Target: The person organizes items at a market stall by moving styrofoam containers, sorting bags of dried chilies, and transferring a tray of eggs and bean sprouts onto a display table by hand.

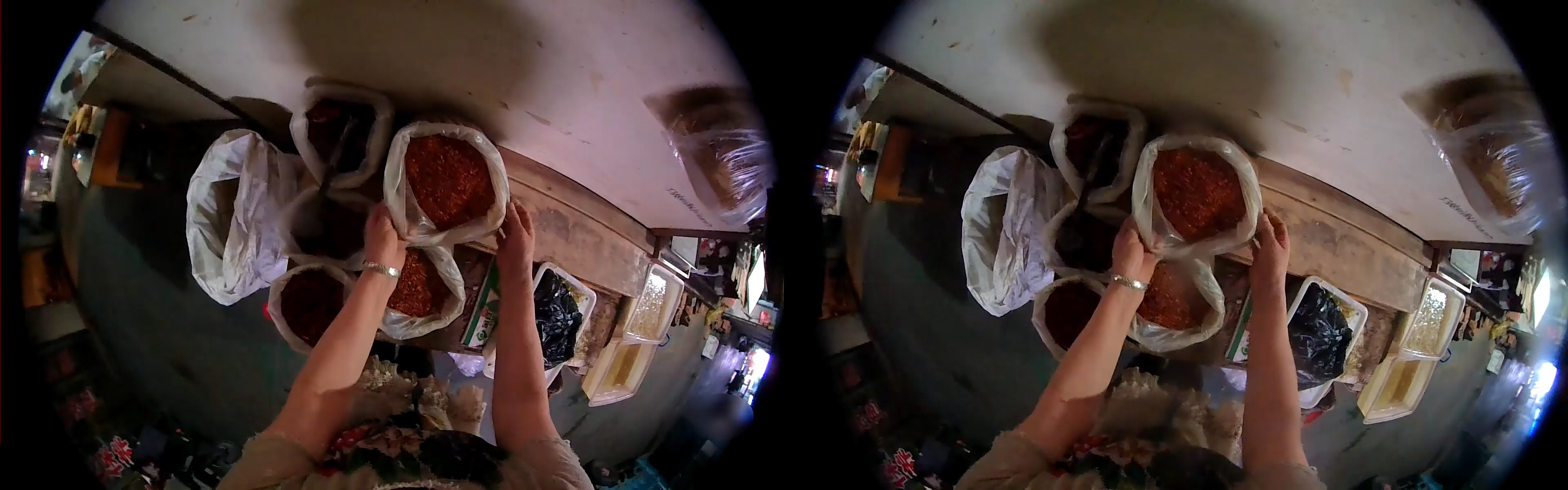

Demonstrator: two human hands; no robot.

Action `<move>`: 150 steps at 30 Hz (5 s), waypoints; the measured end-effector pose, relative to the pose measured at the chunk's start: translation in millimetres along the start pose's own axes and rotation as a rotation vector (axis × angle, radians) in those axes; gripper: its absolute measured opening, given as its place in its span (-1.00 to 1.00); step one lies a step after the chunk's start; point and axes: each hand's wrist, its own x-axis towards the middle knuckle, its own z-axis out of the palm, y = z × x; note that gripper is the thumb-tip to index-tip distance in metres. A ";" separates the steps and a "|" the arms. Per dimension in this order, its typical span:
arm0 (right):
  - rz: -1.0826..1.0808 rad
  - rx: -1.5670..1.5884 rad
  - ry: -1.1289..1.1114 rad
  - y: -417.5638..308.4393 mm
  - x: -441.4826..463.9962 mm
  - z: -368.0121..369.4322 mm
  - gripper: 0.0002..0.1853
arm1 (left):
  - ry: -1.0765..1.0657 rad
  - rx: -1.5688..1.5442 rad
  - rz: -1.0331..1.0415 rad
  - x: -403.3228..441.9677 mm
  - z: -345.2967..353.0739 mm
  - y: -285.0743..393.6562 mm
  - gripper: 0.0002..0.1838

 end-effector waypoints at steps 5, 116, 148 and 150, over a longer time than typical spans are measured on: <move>0.108 0.085 -0.139 17.2 14.6 7.5 -0.47 | 0.120 0.535 0.423 -1.7 -9.7 17.1 -0.54; -0.042 0.339 1.127 -156.2 -699.4 -1500.3 -0.72 | -0.997 2.222 -0.121 -694.9 222.5 -929.4 -0.76; 0.129 -0.028 0.663 -536.7 -200.6 -1924.0 -0.75 | -0.448 1.213 -0.375 -651.3 509.5 -1261.8 -0.81; 0.083 -0.036 0.571 -560.3 -139.8 -1913.1 -0.66 | -0.443 1.346 -0.292 -653.5 536.8 -1262.2 -0.77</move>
